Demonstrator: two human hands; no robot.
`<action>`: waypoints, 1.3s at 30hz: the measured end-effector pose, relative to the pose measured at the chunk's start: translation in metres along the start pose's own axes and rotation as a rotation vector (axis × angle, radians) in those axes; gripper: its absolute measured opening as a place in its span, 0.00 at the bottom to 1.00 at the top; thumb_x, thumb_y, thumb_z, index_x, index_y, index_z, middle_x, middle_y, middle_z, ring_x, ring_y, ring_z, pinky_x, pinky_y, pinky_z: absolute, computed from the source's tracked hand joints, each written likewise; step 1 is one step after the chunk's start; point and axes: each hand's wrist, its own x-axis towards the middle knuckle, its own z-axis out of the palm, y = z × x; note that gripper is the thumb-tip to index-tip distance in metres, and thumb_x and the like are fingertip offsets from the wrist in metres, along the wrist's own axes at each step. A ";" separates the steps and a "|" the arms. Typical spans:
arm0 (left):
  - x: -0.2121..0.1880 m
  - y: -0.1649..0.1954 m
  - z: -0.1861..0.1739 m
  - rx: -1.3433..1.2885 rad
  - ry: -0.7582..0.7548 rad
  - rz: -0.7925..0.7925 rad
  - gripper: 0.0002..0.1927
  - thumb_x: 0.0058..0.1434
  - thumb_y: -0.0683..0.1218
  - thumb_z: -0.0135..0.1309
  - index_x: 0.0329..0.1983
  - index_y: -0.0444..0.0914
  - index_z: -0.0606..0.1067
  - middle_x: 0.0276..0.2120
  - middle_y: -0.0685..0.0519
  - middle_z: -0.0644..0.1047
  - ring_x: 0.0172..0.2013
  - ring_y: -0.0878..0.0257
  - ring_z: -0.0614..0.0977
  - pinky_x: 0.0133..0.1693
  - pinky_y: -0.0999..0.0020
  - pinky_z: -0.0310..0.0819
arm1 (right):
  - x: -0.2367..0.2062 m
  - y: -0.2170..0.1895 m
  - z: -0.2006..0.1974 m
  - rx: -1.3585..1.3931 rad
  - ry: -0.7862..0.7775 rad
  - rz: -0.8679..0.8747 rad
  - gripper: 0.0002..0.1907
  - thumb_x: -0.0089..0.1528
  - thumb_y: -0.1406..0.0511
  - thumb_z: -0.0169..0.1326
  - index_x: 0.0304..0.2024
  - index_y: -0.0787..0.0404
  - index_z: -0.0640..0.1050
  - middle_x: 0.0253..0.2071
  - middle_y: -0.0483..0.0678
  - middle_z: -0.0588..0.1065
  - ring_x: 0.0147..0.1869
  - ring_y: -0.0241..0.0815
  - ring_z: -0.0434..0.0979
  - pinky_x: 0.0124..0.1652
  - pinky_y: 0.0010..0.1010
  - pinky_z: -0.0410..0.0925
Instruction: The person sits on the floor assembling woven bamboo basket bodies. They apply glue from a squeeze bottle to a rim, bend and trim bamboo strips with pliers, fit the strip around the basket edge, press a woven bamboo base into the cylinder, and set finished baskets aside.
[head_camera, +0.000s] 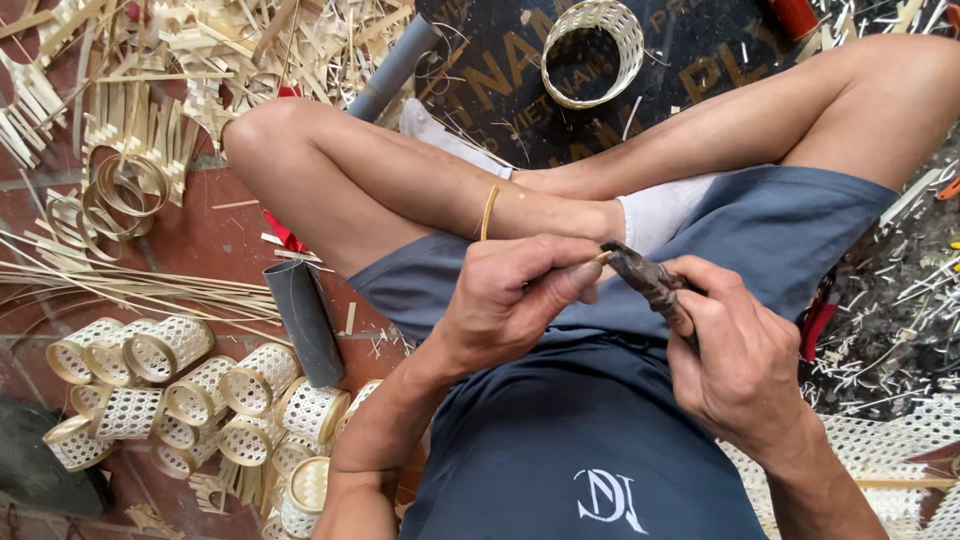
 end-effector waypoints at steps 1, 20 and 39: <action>0.001 0.000 0.000 0.015 0.002 -0.001 0.05 0.74 0.39 0.54 0.50 0.32 0.77 0.33 0.52 0.81 0.34 0.69 0.83 0.38 0.73 0.79 | -0.003 0.002 0.002 -0.011 -0.007 0.020 0.15 0.52 0.81 0.55 0.38 0.67 0.68 0.46 0.59 0.76 0.35 0.55 0.77 0.34 0.41 0.69; -0.005 -0.005 -0.006 0.054 0.031 0.002 0.03 0.71 0.39 0.58 0.44 0.34 0.78 0.28 0.53 0.79 0.27 0.68 0.80 0.31 0.72 0.75 | -0.024 0.019 0.026 0.454 -0.129 0.104 0.09 0.55 0.79 0.50 0.34 0.66 0.66 0.41 0.54 0.75 0.33 0.40 0.75 0.35 0.29 0.69; -0.005 -0.010 -0.016 0.089 -0.065 0.050 0.04 0.69 0.39 0.60 0.42 0.33 0.78 0.29 0.51 0.78 0.29 0.63 0.80 0.30 0.71 0.74 | -0.021 0.024 0.027 0.588 -0.198 0.193 0.08 0.52 0.78 0.50 0.34 0.68 0.68 0.41 0.59 0.75 0.35 0.49 0.74 0.35 0.32 0.68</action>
